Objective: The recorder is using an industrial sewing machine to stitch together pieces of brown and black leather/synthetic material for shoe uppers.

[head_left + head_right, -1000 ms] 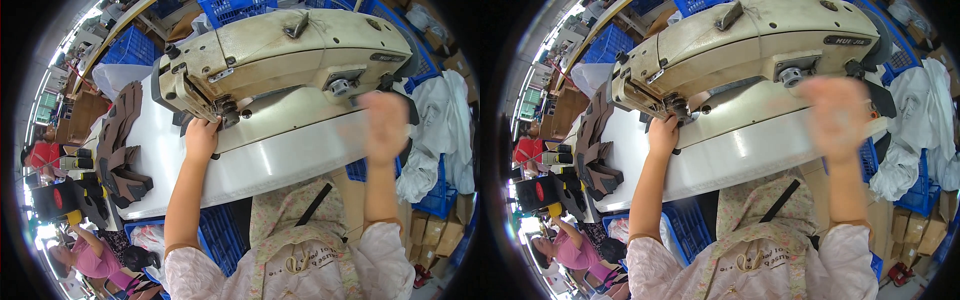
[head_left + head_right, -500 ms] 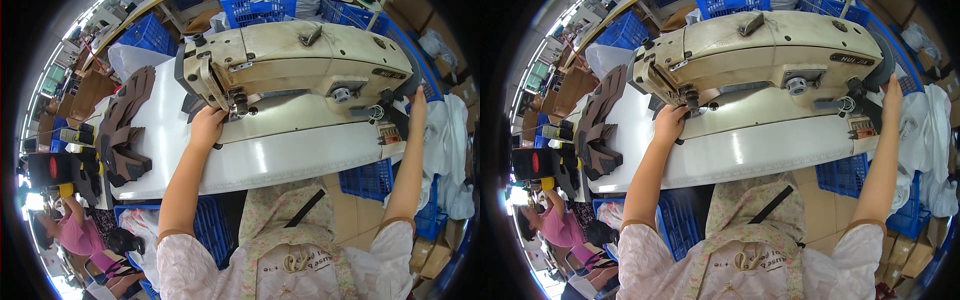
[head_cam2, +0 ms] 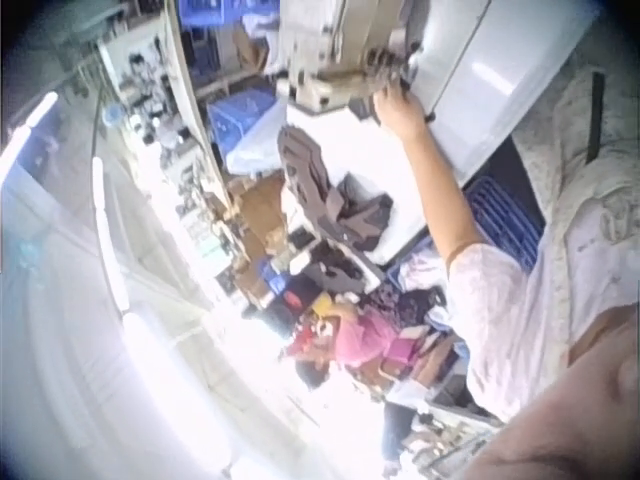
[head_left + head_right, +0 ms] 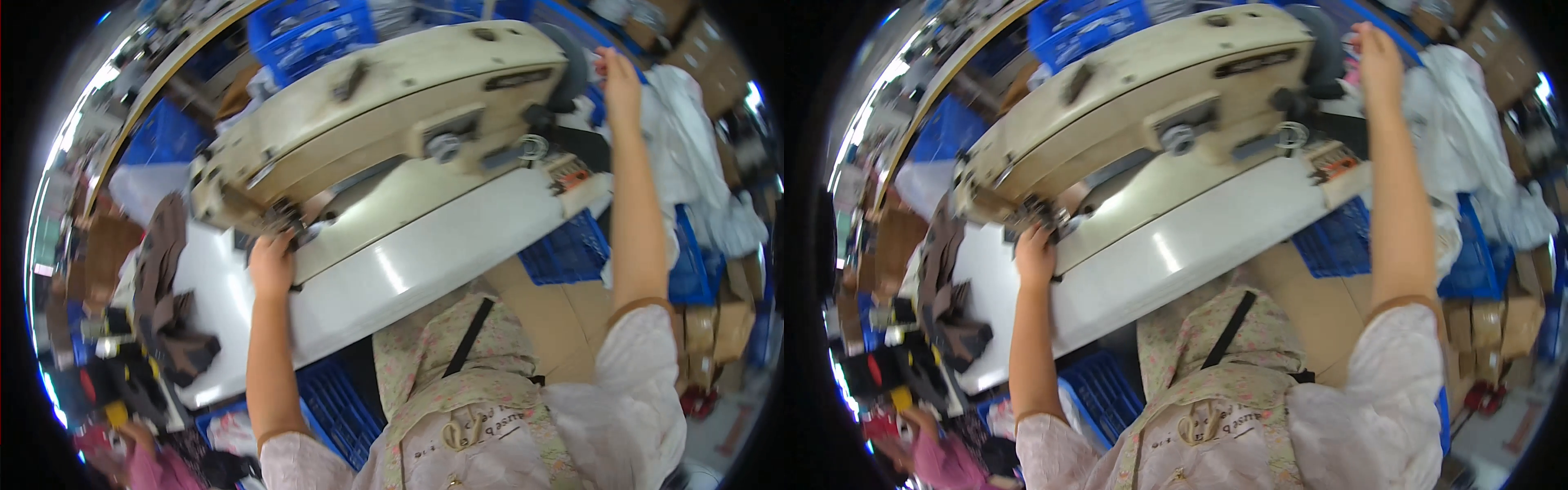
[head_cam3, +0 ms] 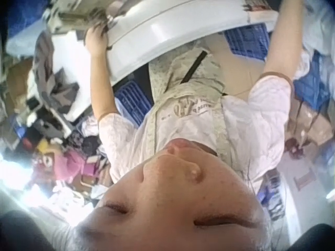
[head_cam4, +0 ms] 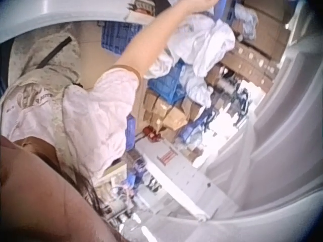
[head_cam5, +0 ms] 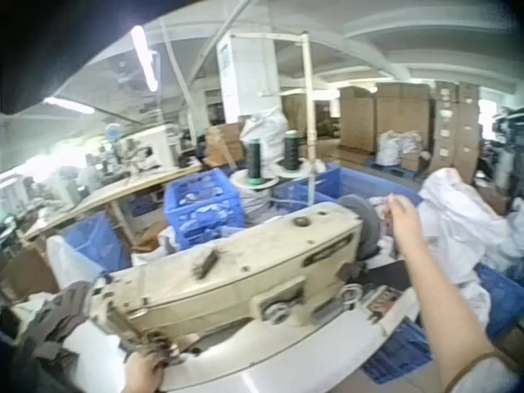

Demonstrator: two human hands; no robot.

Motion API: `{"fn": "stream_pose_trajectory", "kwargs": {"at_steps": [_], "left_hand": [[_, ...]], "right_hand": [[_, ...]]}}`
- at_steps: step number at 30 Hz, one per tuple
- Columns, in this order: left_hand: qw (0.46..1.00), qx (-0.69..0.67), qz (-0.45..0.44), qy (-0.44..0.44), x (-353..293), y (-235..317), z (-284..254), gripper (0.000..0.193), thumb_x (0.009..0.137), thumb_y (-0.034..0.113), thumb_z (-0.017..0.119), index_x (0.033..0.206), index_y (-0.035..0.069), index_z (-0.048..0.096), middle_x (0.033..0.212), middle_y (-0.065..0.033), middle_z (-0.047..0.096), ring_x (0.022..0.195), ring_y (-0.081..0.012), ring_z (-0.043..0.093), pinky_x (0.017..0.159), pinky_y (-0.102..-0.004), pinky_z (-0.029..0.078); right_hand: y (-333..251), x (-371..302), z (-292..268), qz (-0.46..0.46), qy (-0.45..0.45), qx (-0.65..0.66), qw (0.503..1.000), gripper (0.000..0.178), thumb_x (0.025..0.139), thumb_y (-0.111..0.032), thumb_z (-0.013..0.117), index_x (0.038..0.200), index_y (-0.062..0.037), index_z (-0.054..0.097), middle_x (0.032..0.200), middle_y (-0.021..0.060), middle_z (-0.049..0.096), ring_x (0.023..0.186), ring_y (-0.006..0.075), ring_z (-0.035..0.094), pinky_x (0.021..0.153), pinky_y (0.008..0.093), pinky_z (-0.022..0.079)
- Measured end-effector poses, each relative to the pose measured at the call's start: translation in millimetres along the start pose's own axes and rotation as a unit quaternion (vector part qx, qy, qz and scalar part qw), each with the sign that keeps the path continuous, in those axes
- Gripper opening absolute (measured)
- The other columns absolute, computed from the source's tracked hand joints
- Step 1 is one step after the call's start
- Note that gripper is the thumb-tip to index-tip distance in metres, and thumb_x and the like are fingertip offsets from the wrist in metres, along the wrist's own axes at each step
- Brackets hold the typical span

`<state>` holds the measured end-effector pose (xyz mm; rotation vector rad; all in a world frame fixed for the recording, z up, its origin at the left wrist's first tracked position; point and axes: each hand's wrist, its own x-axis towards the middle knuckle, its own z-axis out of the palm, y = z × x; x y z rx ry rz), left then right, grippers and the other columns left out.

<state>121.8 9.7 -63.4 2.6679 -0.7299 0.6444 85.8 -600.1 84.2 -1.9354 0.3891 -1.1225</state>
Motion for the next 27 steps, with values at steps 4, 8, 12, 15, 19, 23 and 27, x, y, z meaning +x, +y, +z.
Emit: {"fn": "stream_pose_trajectory", "kwargs": {"at_steps": [4, 8, 12, 15, 19, 23, 27], "left_hand": [[0.999, -0.012, -0.02, -0.044, 5.0, -2.9, 1.6, 0.045, 0.072, -0.008, 0.057, 0.11, 0.012, 0.071, 0.1, -0.0156, 0.065, 0.091, -0.0374, 0.061, 0.083, -0.0426, 0.049], [0.998, -0.014, -0.013, -0.063, 6.8, -2.5, 7.7, 0.047, 0.072, -0.009, 0.057, 0.112, 0.012, 0.071, 0.103, -0.0155, 0.065, 0.096, -0.0367, 0.061, 0.086, -0.0421, 0.049], [0.998, -0.024, 0.001, -0.051, 8.7, 5.2, 4.0, 0.041, 0.072, -0.007, 0.056, 0.108, 0.007, 0.068, 0.105, -0.016, 0.065, 0.091, -0.0392, 0.06, 0.08, -0.0459, 0.048], [0.999, -0.016, 0.022, -0.036, 10.3, 8.5, 1.9, 0.036, 0.072, -0.005, 0.055, 0.105, 0.003, 0.066, 0.103, -0.0165, 0.066, 0.084, -0.0413, 0.059, 0.073, -0.0491, 0.047], [0.996, 0.04, 0.016, -0.08, 7.4, -1.6, -6.1, 0.037, 0.071, -0.002, 0.056, 0.106, 0.003, 0.066, 0.105, -0.0168, 0.067, 0.087, -0.0398, 0.061, 0.073, -0.0486, 0.049], [0.986, 0.103, 0.027, -0.132, 24.3, 20.8, -5.3, 0.036, 0.077, 0.003, 0.056, 0.112, 0.005, 0.064, 0.098, -0.0163, 0.068, 0.085, -0.0379, 0.064, 0.072, -0.0479, 0.052], [0.957, 0.198, -0.018, -0.211, 23.3, 29.5, -7.2, 0.033, 0.096, 0.016, 0.048, 0.124, 0.002, 0.06, 0.096, -0.0178, 0.067, 0.09, -0.0335, 0.066, 0.069, -0.0425, 0.056]], "right_hand": [[35.8, -85.8, -39.2, 0.008, -0.266, -0.199, 0.943, 0.014, 0.085, -0.021, 0.064, 0.089, -0.0085, 0.069, 0.081, 0.0059, 0.065, 0.078, 0.0182, 0.062, 0.071, 0.0326, 0.048], [45.4, -123.1, -63.1, -0.09, -0.38, -0.307, 0.868, 0.011, 0.072, -0.008, 0.066, 0.082, -0.0078, 0.069, 0.085, 0.0078, 0.064, 0.086, 0.0264, 0.063, 0.073, 0.0358, 0.051], [49.6, -126.5, -71.2, -0.056, -0.43, -0.311, 0.845, 0.013, 0.068, -0.003, 0.066, 0.081, -0.0065, 0.069, 0.092, 0.0085, 0.063, 0.092, 0.0285, 0.063, 0.075, 0.038, 0.051], [51.6, -123.4, -70.5, -0.094, -0.426, -0.285, 0.854, 0.014, 0.069, -0.002, 0.069, 0.083, -0.0053, 0.067, 0.092, 0.0102, 0.062, 0.09, 0.0288, 0.063, 0.074, 0.0363, 0.051], [36.6, -131.5, -59.2, -0.082, -0.442, -0.225, 0.865, 0.01, 0.08, -0.003, 0.069, 0.089, -0.0033, 0.065, 0.092, 0.009, 0.063, 0.087, 0.0238, 0.064, 0.075, 0.0331, 0.051], [-5.3, -188.0, -40.6, 0.185, -0.257, 0.16, 0.935, 0.014, 0.098, -0.017, 0.061, 0.1, -0.0035, 0.057, 0.097, 0.0052, 0.066, 0.087, 0.0116, 0.063, 0.081, 0.0261, 0.048], [-68.5, -252.3, 7.4, 0.441, -0.302, 0.38, 0.754, 0.019, 0.101, -0.023, 0.052, 0.11, -0.0058, 0.055, 0.091, 0.0055, 0.064, 0.082, 0.0167, 0.065, 0.069, 0.0319, 0.053]]}}
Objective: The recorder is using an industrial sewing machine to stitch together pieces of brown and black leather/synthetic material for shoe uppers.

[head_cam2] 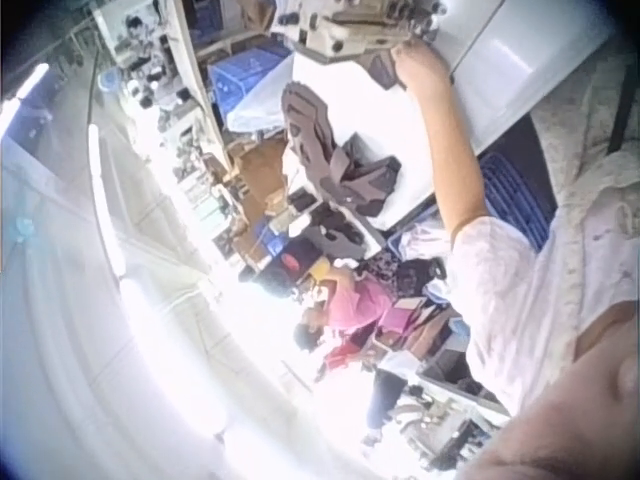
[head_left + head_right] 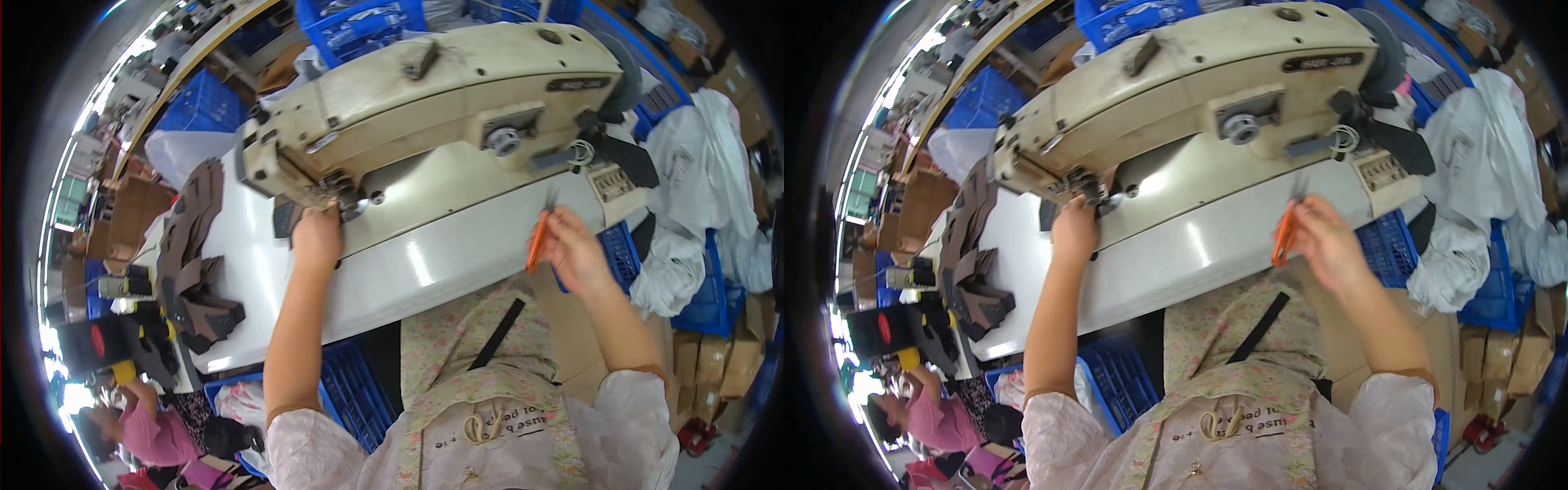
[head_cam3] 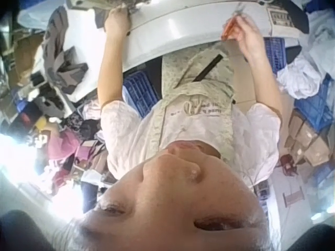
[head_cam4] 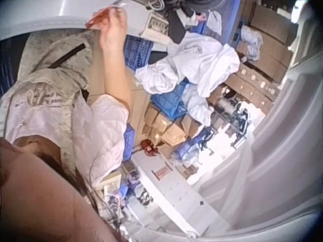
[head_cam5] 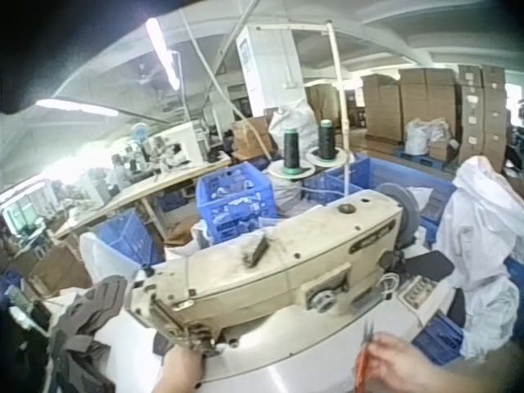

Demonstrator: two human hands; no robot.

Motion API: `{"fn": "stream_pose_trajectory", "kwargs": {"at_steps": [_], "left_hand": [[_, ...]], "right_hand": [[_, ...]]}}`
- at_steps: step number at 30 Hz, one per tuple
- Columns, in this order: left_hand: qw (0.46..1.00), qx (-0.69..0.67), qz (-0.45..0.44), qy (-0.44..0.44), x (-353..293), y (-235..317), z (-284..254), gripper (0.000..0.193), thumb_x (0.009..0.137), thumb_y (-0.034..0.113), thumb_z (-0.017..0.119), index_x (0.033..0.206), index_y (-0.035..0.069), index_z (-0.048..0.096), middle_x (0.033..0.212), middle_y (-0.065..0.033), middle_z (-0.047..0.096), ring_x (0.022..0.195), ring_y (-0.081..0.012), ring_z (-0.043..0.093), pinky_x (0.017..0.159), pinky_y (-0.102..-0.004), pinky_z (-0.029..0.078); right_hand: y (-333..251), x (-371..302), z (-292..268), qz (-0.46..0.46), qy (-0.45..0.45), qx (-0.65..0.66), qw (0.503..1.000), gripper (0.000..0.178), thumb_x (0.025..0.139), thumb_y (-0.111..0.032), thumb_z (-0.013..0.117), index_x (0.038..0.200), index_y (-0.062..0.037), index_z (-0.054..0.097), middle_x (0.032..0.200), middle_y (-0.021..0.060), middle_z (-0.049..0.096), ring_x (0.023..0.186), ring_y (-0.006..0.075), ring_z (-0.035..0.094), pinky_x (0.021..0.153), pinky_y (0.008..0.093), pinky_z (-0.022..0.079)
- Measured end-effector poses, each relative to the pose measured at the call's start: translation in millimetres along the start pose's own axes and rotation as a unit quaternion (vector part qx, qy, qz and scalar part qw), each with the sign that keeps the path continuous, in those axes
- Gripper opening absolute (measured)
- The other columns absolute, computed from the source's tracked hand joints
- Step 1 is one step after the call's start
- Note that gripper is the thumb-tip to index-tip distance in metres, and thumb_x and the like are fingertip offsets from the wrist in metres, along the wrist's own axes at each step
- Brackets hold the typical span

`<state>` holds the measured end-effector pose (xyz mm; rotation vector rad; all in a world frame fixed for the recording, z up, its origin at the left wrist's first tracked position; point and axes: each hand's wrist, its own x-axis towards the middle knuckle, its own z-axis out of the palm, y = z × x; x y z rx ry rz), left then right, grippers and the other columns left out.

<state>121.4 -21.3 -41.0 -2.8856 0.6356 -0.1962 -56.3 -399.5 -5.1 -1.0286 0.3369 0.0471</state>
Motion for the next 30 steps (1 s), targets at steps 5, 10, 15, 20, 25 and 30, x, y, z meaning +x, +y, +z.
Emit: {"fn": "stream_pose_trajectory", "kwargs": {"at_steps": [5, 10, 15, 20, 25, 30], "left_hand": [[0.999, 0.036, -0.011, -0.004, -5.6, 15.1, -6.9, 0.035, 0.088, 0.016, 0.057, 0.118, 0.0, 0.062, 0.1, -0.0141, 0.067, 0.101, -0.0288, 0.064, 0.073, -0.0377, 0.058], [0.963, -0.177, -0.16, -0.124, 6.5, 31.2, -60.7, 0.025, 0.087, 0.021, 0.057, 0.106, 0.007, 0.064, 0.105, -0.0081, 0.068, 0.101, -0.0274, 0.064, 0.073, -0.0382, 0.053], [0.954, -0.27, -0.124, -0.043, 0.2, -3.1, -20.5, 0.025, 0.082, 0.022, 0.059, 0.101, 0.007, 0.064, 0.102, -0.0076, 0.067, 0.098, -0.0278, 0.063, 0.071, -0.0406, 0.052], [0.92, -0.381, -0.071, 0.053, 0.6, -7.9, 26.5, 0.025, 0.076, 0.023, 0.062, 0.095, 0.007, 0.064, 0.098, -0.007, 0.065, 0.095, -0.0283, 0.061, 0.069, -0.0435, 0.05], [0.929, -0.331, 0.008, 0.164, -3.8, -1.8, 23.0, 0.025, 0.071, 0.025, 0.065, 0.091, 0.009, 0.065, 0.096, -0.0051, 0.064, 0.094, -0.0273, 0.058, 0.069, -0.044, 0.047], [0.986, -0.136, -0.018, 0.098, -1.4, -2.6, -1.2, 0.021, 0.069, 0.023, 0.069, 0.087, 0.012, 0.068, 0.1, -0.0036, 0.062, 0.099, -0.0245, 0.054, 0.077, -0.0414, 0.043]], "right_hand": [[39.8, 6.9, 114.9, 0.171, -0.224, 0.069, 0.957, 0.033, 0.098, -0.028, 0.058, 0.12, -0.0038, 0.055, 0.078, 0.0018, 0.056, 0.064, 0.0129, 0.055, 0.055, 0.0236, 0.044], [83.5, 28.8, 226.7, -0.28, -0.242, -0.271, 0.888, 0.069, 0.087, -0.012, 0.071, 0.145, -0.0004, 0.037, 0.076, 0.0003, 0.058, 0.063, 0.0115, 0.058, 0.056, 0.0269, 0.049], [111.0, 48.2, 282.7, -0.417, -0.084, -0.346, 0.836, 0.106, 0.084, -0.034, 0.077, 0.152, 0.0061, 0.006, 0.104, 0.0146, 0.067, 0.092, 0.0268, 0.071, 0.073, 0.0355, 0.057], [108.7, 70.2, 295.7, -0.454, -0.146, -0.198, 0.856, 0.098, 0.084, -0.009, 0.077, 0.152, 0.0014, 0.007, 0.11, 0.0128, 0.06, 0.077, 0.0107, 0.058, 0.065, 0.0207, 0.048], [108.5, 72.4, 254.9, -0.441, -0.164, -0.154, 0.869, 0.046, 0.082, -0.01, 0.075, 0.121, -0.0045, 0.051, 0.087, 0.0063, 0.062, 0.064, 0.0098, 0.055, 0.056, 0.0211, 0.044], [84.5, 68.5, 227.5, -0.52, -0.181, -0.365, 0.751, 0.039, 0.074, -0.007, 0.077, 0.111, -0.0082, 0.066, 0.082, -0.001, 0.069, 0.05, 0.0059, 0.043, 0.048, 0.0216, 0.038]]}}
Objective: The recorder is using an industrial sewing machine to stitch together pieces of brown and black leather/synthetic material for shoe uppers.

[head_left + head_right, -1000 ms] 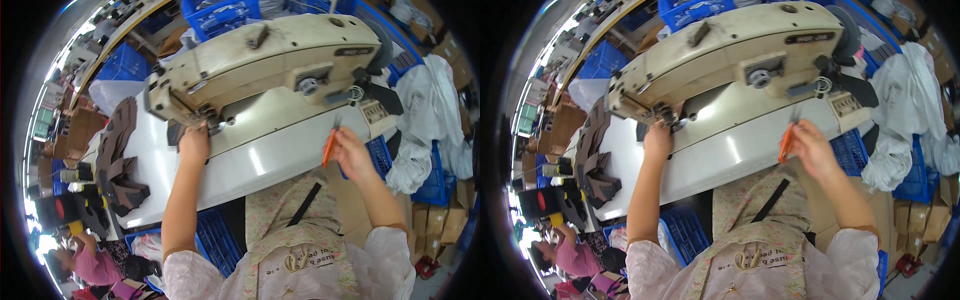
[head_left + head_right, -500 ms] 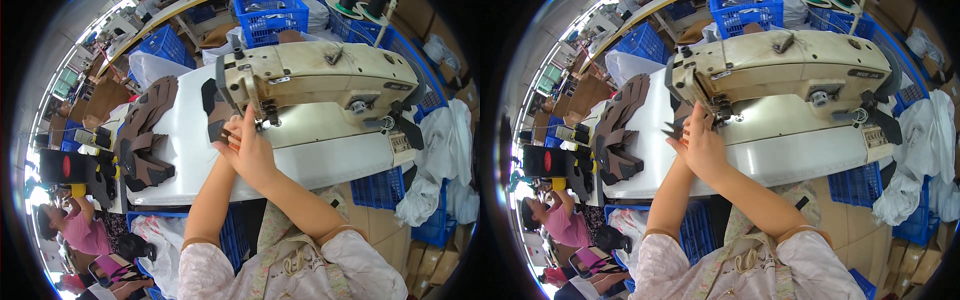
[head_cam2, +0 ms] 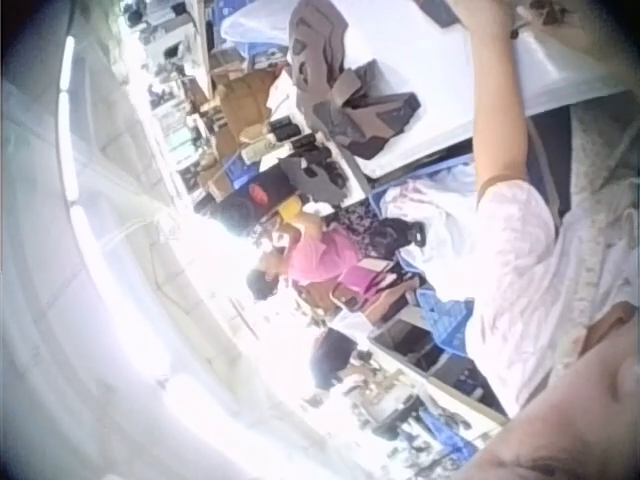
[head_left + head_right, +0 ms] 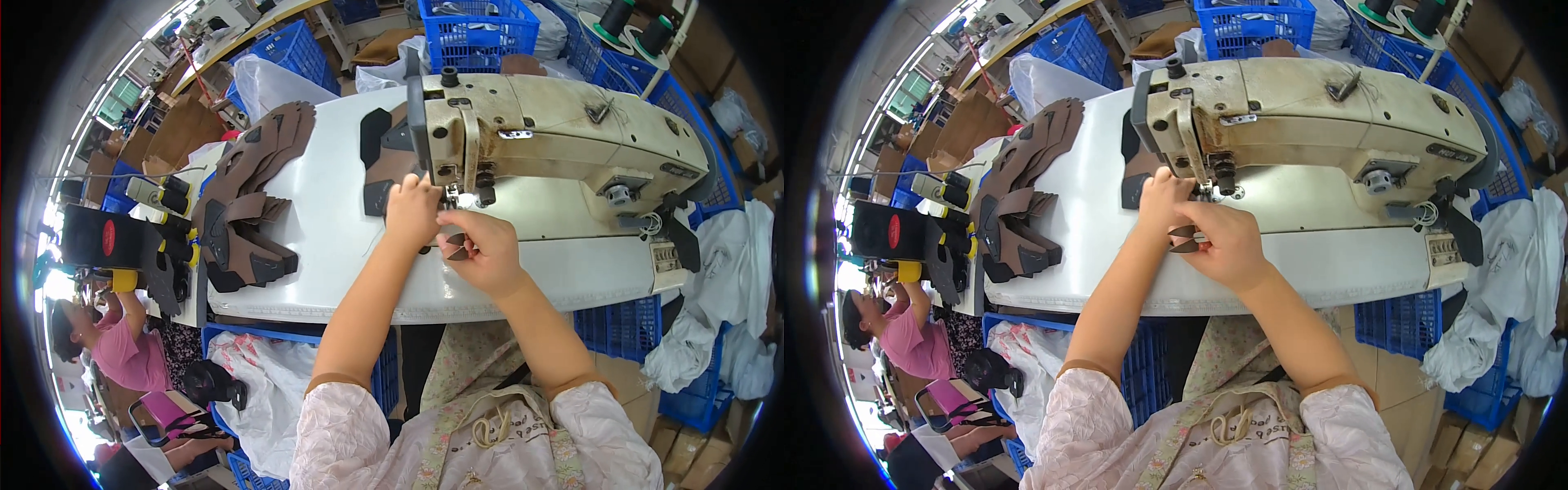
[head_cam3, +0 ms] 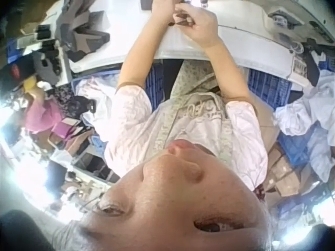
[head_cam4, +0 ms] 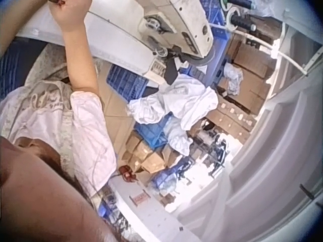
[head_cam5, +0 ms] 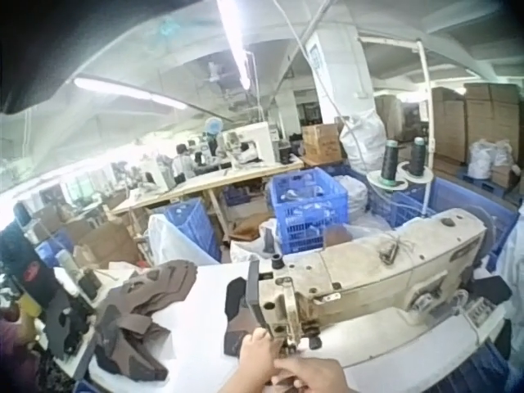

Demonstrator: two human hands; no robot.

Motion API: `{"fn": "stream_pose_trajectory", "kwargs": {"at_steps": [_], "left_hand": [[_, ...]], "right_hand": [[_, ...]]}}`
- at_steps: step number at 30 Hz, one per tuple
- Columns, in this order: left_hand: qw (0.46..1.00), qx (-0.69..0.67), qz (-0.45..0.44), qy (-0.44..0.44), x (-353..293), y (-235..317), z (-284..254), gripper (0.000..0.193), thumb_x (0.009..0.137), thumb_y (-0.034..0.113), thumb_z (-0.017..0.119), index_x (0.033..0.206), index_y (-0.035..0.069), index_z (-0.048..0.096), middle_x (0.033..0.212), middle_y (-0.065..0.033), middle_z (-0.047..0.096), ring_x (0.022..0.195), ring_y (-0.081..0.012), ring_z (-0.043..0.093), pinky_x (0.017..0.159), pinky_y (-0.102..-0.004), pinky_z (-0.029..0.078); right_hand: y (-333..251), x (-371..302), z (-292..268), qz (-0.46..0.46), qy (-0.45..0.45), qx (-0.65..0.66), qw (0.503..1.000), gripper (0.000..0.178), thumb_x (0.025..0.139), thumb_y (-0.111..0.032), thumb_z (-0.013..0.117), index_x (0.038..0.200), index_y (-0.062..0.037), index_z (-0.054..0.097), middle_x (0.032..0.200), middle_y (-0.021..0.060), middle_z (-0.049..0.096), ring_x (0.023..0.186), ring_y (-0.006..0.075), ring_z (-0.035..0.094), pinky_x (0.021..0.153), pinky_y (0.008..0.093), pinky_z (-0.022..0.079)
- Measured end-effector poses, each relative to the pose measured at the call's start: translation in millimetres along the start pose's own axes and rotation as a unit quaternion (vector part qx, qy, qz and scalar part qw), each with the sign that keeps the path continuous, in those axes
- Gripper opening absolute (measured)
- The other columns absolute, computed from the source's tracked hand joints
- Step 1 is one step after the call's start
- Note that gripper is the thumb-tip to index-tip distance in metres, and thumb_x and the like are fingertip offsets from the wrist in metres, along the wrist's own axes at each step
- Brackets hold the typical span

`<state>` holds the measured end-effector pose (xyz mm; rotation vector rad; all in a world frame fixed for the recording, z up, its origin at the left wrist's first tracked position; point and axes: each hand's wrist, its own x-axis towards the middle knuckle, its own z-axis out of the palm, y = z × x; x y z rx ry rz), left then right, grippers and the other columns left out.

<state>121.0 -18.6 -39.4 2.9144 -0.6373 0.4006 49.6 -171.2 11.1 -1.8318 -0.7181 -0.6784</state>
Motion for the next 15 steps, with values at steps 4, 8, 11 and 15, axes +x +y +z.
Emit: {"fn": "stream_pose_trajectory", "kwargs": {"at_steps": [4, 8, 11, 15], "left_hand": [[1.0, -0.003, -0.024, 0.007, 8.3, -13.2, 0.0, 0.024, 0.073, 0.017, 0.065, 0.095, 0.009, 0.069, 0.105, -0.0041, 0.064, 0.104, -0.0267, 0.055, 0.082, -0.0436, 0.045], [0.996, 0.058, -0.065, 0.009, -7.2, -56.0, 1.4, 0.052, 0.076, 0.015, 0.062, 0.127, 0.012, 0.062, 0.138, -0.0037, 0.057, 0.112, -0.0236, 0.055, 0.089, -0.0435, 0.046], [0.993, 0.077, -0.094, -0.011, -26.5, -71.1, -5.4, 0.055, 0.077, 0.015, 0.059, 0.131, 0.01, 0.06, 0.143, -0.0058, 0.054, 0.113, -0.0243, 0.055, 0.089, -0.0431, 0.047], [0.984, 0.075, -0.155, -0.052, -43.4, -64.9, -15.0, 0.057, 0.078, 0.017, 0.059, 0.133, 0.003, 0.057, 0.144, -0.0111, 0.052, 0.113, -0.0277, 0.055, 0.087, -0.0416, 0.049]], "right_hand": [[-14.4, -27.8, -0.6, 0.098, -0.107, 0.126, 0.981, 0.068, 0.085, -0.03, 0.074, 0.143, -0.0081, 0.046, 0.089, 0.0024, 0.069, 0.054, 0.0058, 0.043, 0.05, 0.0198, 0.037], [-23.3, -52.7, 14.0, 0.191, -0.139, 0.258, 0.937, 0.061, 0.097, -0.045, 0.059, 0.141, -0.0067, 0.041, 0.088, 0.0077, 0.066, 0.07, 0.0146, 0.061, 0.063, 0.0283, 0.05], [-26.6, -53.6, 28.0, 0.374, -0.116, 0.327, 0.86, 0.054, 0.098, -0.041, 0.057, 0.134, -0.0028, 0.044, 0.09, 0.0078, 0.064, 0.065, 0.0128, 0.057, 0.057, 0.0281, 0.047], [-2.5, -42.8, 55.0, 0.508, -0.091, 0.43, 0.741, 0.039, 0.1, -0.034, 0.054, 0.125, -0.0036, 0.049, 0.097, 0.0086, 0.063, 0.059, 0.0088, 0.047, 0.05, 0.023, 0.039]]}}
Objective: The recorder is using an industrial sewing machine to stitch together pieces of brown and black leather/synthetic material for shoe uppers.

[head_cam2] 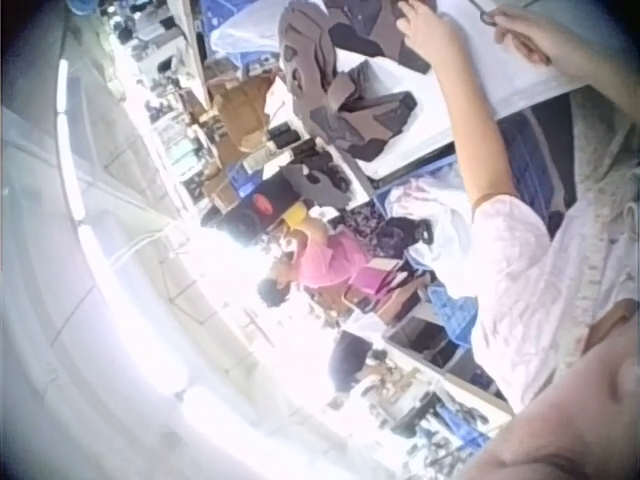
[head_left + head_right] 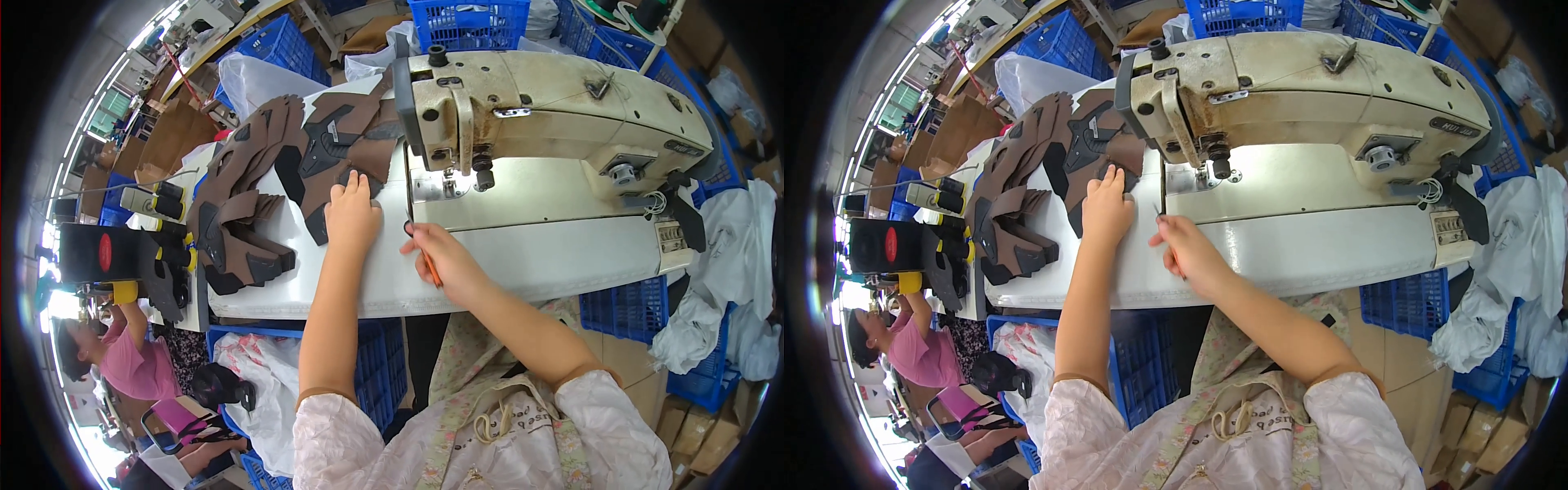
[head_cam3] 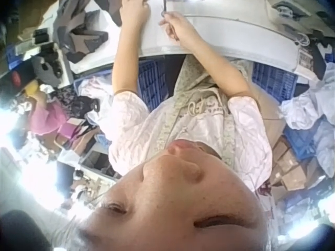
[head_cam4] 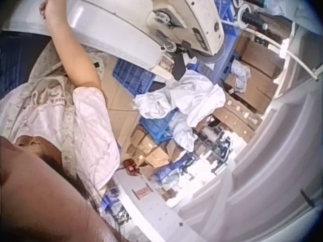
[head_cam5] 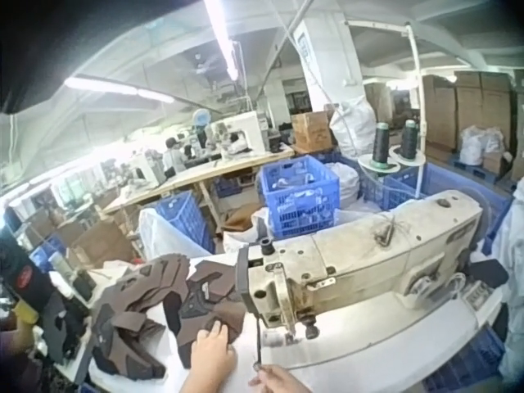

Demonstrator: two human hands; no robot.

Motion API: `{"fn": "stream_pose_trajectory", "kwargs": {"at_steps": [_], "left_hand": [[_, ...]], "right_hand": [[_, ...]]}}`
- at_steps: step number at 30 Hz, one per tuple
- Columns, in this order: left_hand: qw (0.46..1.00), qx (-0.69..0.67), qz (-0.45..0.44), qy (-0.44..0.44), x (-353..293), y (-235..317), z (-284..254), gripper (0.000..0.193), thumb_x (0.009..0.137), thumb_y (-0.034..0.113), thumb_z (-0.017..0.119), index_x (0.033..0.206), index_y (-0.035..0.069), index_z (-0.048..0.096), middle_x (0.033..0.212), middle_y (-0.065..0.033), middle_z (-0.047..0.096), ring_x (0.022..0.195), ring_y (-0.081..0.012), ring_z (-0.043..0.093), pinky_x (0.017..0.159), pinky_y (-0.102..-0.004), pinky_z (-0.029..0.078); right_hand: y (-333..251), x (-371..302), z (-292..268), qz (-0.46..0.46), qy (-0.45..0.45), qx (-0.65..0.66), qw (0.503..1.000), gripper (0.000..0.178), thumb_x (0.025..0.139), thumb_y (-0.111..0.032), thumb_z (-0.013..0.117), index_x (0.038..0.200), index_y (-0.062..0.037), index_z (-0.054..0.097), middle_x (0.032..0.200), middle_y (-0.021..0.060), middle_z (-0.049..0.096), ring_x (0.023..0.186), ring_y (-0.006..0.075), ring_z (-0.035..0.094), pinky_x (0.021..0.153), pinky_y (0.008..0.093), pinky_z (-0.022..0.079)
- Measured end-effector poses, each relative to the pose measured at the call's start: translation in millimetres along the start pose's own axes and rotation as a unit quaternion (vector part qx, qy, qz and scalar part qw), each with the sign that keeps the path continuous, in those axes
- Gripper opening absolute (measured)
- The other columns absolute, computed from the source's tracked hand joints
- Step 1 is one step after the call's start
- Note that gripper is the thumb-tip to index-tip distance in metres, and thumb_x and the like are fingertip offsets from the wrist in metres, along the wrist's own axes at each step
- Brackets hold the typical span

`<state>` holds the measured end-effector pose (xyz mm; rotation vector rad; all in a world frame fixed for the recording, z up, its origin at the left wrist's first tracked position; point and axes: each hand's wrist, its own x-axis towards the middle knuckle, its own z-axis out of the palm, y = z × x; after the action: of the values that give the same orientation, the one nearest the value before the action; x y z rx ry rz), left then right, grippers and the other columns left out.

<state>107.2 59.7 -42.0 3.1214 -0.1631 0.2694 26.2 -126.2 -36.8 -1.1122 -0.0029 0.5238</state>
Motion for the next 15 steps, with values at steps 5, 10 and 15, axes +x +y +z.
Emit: {"fn": "stream_pose_trajectory", "kwargs": {"at_steps": [5, 10, 15], "left_hand": [[0.979, -0.159, -0.02, 0.124, -12.2, -14.3, 20.4, 0.062, 0.081, 0.017, 0.063, 0.139, -0.002, 0.048, 0.137, -0.0191, 0.056, 0.107, -0.0332, 0.057, 0.089, -0.0432, 0.048], [0.96, -0.238, -0.073, 0.128, -18.5, -4.1, 9.2, 0.08, 0.081, 0.013, 0.068, 0.149, -0.002, 0.029, 0.128, -0.0243, 0.059, 0.108, -0.0368, 0.057, 0.093, -0.0432, 0.047], [0.95, -0.263, -0.076, 0.149, -22.2, -2.0, 5.1, 0.096, 0.078, 0.008, 0.071, 0.154, 0.0, 0.012, 0.128, -0.0245, 0.06, 0.11, -0.0374, 0.057, 0.096, -0.0422, 0.046]], "right_hand": [[4.2, 65.1, 10.6, 0.12, 0.036, 0.253, 0.959, 0.024, 0.099, -0.027, 0.055, 0.111, -0.0067, 0.052, 0.097, 0.0083, 0.062, 0.058, 0.0104, 0.049, 0.046, 0.0223, 0.038], [1.6, 83.5, 15.7, 0.104, 0.047, 0.315, 0.942, 0.019, 0.1, -0.025, 0.053, 0.107, -0.0078, 0.053, 0.091, 0.0065, 0.061, 0.058, 0.0098, 0.048, 0.047, 0.022, 0.038], [0.1, 91.7, 21.6, 0.118, 0.077, 0.333, 0.932, 0.018, 0.101, -0.025, 0.052, 0.106, -0.008, 0.054, 0.089, 0.005, 0.06, 0.057, 0.0091, 0.046, 0.047, 0.0217, 0.038]]}}
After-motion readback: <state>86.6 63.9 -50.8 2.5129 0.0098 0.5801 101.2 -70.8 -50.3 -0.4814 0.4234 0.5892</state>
